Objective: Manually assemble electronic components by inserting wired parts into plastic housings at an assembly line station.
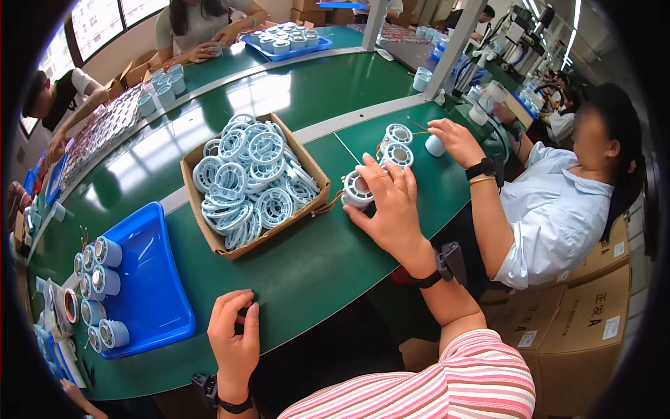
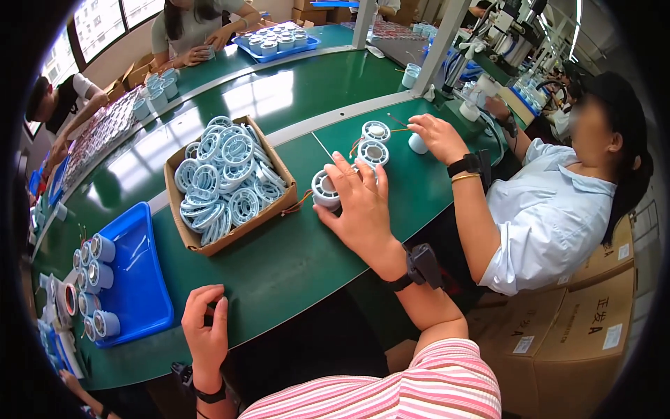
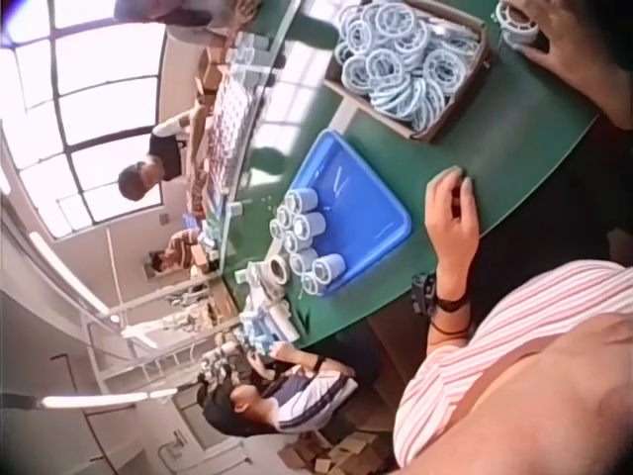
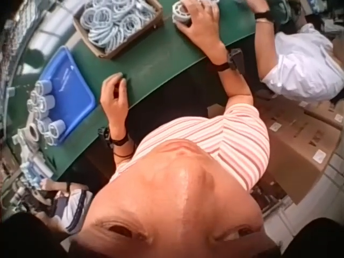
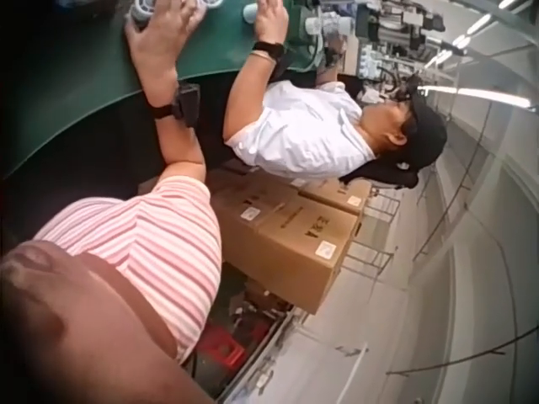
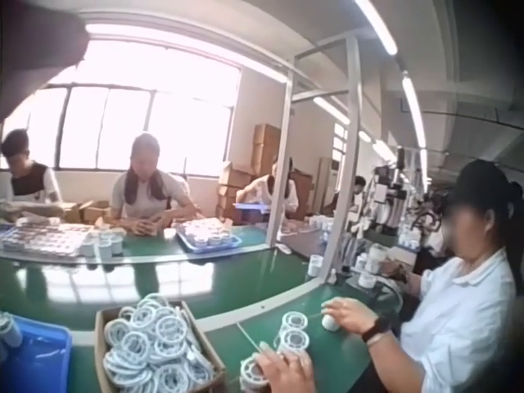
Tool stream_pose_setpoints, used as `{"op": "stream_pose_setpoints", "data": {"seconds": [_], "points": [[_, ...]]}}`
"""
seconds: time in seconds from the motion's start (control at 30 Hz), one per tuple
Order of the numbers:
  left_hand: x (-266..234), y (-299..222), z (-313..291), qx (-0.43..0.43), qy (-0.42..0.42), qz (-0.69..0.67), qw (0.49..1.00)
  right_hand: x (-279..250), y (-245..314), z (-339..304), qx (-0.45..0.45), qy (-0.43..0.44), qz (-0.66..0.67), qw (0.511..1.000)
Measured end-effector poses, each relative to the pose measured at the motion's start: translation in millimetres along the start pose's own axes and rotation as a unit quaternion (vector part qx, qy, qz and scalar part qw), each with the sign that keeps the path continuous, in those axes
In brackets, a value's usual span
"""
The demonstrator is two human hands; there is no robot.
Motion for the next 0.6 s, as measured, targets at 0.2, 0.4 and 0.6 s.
{"op": "stream_pose_setpoints", "data": {"seconds": [0.2, 0.4, 0.6], "points": [[-3, -2, -2, 0.001, 0.006, 0.005, 1.0, 3, -64, 3, 0.011, -0.011, -0.059, 0.998], [-8, 3, -9, 0.007, -0.01, -0.004, 1.0, 15, -131, 6, 0.011, 0.003, -0.12, 0.993], [-44, -20, -9, 0.08, 0.013, 0.022, 0.996, 5, -206, -6, -0.03, -0.011, -0.114, 0.993]]}}
Point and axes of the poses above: each hand's wrist, its own z-axis towards the middle knuckle, its own x-axis out of the palm, y = z × x, the point moved 4 cm from there along z, towards the middle knuckle, and after that the axes turned 8 degrees about -x, right-handed, at the moved point
